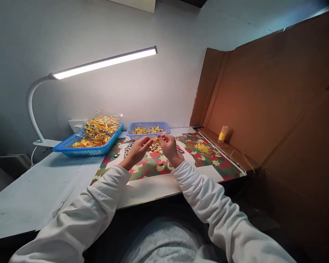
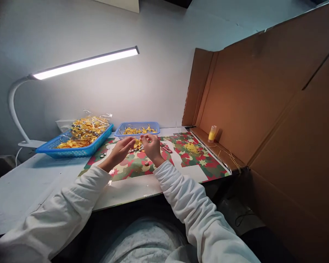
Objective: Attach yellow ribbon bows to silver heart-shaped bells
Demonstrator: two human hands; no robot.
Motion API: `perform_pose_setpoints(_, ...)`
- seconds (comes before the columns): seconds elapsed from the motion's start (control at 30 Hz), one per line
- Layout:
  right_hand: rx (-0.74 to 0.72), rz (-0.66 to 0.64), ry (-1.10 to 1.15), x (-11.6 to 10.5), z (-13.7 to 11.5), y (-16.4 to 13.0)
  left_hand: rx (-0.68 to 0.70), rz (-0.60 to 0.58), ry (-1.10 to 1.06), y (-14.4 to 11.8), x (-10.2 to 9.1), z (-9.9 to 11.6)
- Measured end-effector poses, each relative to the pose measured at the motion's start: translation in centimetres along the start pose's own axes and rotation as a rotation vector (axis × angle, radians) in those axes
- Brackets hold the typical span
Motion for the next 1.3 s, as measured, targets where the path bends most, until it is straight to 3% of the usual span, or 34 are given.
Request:
perform_pose_setpoints(0.17, 0.05, -0.034, -0.026, -0.1, 1.5, -0.6, -0.014, 0.023, 0.022, -0.5, 1.8, -0.8)
perform_pose_setpoints(0.37, 0.055, -0.085, -0.073, 0.1, 2.3, -1.4, -0.065, 0.011, -0.149, -1.4, 3.3, -2.5)
perform_pose_setpoints(0.57, 0.079, -0.071, -0.027, -0.2, 2.4, -1.4, -0.129, 0.01, -0.204, -1.6, 2.8, -2.6)
perform_pose_setpoints(0.77, 0.138, -0.159, 0.191, -0.3, 2.5, -1.4, -0.134, 0.041, -0.193, -2.0, 2.2, -2.2)
perform_pose_setpoints(0.93, 0.143, -0.217, 0.191, -0.2, 2.2, -1.5, -0.119, 0.034, -0.16, -2.0, 2.4, -2.4)
perform_pose_setpoints(1.3, 0.151, -0.192, 0.178, 0.0, 2.6, -1.5, -0.108, 0.04, -0.148, -2.1, 2.6, -2.8)
Point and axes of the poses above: each hand's wrist, its own y-axis towards the middle knuckle, its own x-axis out of the palm, z = x × y, the point moved 3 cm from there along y, towards the middle knuckle, and after that the axes turned 15 degrees about y, right-handed, at the moved point
